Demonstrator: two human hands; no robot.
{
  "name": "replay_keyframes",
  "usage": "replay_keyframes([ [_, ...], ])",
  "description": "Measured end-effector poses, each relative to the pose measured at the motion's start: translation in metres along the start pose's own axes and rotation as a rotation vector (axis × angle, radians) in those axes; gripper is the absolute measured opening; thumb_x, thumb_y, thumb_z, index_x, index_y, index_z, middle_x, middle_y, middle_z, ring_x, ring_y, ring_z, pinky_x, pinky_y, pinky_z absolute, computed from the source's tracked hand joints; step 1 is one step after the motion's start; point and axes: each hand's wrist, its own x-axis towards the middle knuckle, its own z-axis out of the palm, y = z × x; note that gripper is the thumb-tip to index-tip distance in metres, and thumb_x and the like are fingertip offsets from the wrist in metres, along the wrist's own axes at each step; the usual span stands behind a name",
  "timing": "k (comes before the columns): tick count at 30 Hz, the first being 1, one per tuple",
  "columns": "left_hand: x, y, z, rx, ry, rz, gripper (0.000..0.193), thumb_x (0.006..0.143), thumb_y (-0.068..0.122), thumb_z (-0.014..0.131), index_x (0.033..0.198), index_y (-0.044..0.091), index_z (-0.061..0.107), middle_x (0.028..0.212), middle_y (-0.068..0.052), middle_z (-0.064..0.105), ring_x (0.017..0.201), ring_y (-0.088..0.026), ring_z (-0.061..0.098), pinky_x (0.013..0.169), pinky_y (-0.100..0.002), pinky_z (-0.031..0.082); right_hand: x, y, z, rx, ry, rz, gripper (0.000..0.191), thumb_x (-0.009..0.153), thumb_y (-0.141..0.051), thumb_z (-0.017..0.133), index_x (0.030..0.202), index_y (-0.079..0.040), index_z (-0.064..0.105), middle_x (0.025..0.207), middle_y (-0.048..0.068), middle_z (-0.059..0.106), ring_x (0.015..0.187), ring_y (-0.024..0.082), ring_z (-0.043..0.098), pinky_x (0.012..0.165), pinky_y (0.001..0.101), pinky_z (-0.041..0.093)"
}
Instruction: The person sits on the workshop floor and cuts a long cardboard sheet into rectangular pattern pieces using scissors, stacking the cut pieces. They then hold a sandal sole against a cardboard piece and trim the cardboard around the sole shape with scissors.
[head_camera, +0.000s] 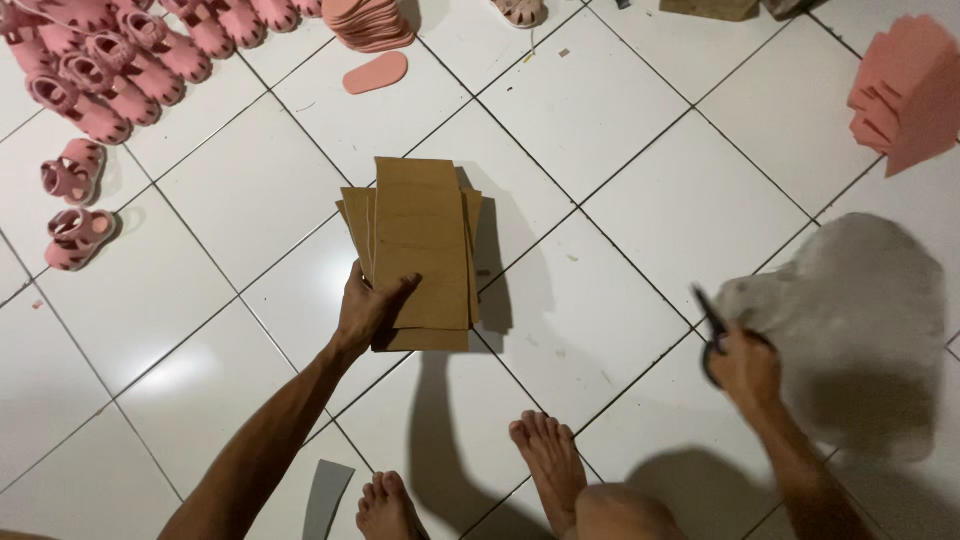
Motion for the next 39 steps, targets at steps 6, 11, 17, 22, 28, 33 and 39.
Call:
replay_keyframes([
  [6,-0.023,0.028,0.007,-0.015,-0.053,0.011,0.078,0.079,0.030,0.080,0.135,-0.007,0.041,0.108,-0.023,0.071,0.093,-0.028,0.074,0.075,-0.038,0.066,-0.032,-0.156,-0.017,0.258,-0.648,-0.131,0.057,0.086,-0.031,0.076,0.136,-0.014,0.054,0.102,0.015,0.073,0.088,0.032,0.073,0.080,0.0412,0.058],
  [11,-0.053,0.031,-0.018,0.067,-0.011,-0.140,0.085,0.080,0.031,0.082,0.144,-0.002,0.038,0.111,-0.025,0.070,0.094,-0.036,0.073,0.076,-0.046,0.063,0.037,-0.158,-0.010,0.211,-0.279,-0.375,0.051,0.089,-0.025,0.072,0.136,-0.010,0.056,0.129,0.022,0.061,0.117,0.041,0.060,0.095,0.0507,0.054],
  [17,-0.012,0.004,-0.051,0.030,-0.120,0.018,0.082,0.077,0.032,0.083,0.142,-0.001,0.045,0.117,-0.022,0.072,0.103,-0.031,0.075,0.084,-0.042,0.066,0.064,-0.127,0.029,0.196,-0.188,-0.249,0.078,0.074,-0.050,0.083,0.130,-0.004,0.053,0.151,0.037,0.037,0.133,0.051,0.042,0.104,0.0566,0.044],
  [22,0.045,-0.009,-0.063,0.052,-0.167,0.087,0.086,0.076,0.034,0.085,0.144,-0.001,0.045,0.120,-0.022,0.071,0.106,-0.031,0.074,0.090,-0.041,0.063,0.047,-0.127,0.044,0.187,-0.108,-0.236,0.075,0.074,-0.052,0.083,0.127,-0.007,0.056,0.136,0.034,0.053,0.128,0.048,0.052,0.099,0.0510,0.049],
  [28,0.086,-0.013,-0.046,-0.023,-0.258,0.094,0.093,0.070,0.035,0.087,0.145,0.000,0.043,0.121,-0.023,0.070,0.108,-0.033,0.073,0.094,-0.044,0.061,-0.027,-0.178,0.003,0.333,-0.241,-0.098,0.066,0.076,-0.039,0.079,0.131,-0.010,0.057,0.110,0.021,0.068,0.098,0.039,0.068,0.084,0.0480,0.055],
  [33,0.111,-0.021,-0.036,0.181,-0.358,0.164,0.088,0.066,0.039,0.093,0.135,-0.002,0.057,0.122,-0.020,0.072,0.114,-0.031,0.069,0.100,-0.041,0.055,0.010,-0.372,-0.019,0.587,-0.300,-0.304,0.062,0.082,-0.032,0.079,0.134,-0.008,0.057,0.108,0.019,0.071,0.093,0.038,0.069,0.080,0.0459,0.055],
  [39,0.132,-0.014,-0.041,0.301,-0.423,0.153,0.100,0.054,0.041,0.092,0.141,0.009,0.057,0.123,-0.015,0.073,0.110,-0.027,0.069,0.101,-0.040,0.053,0.039,-0.281,-0.129,0.466,-0.250,0.071,0.057,0.088,-0.024,0.080,0.137,-0.005,0.058,0.106,0.016,0.075,0.087,0.036,0.071,0.075,0.0434,0.056],
])
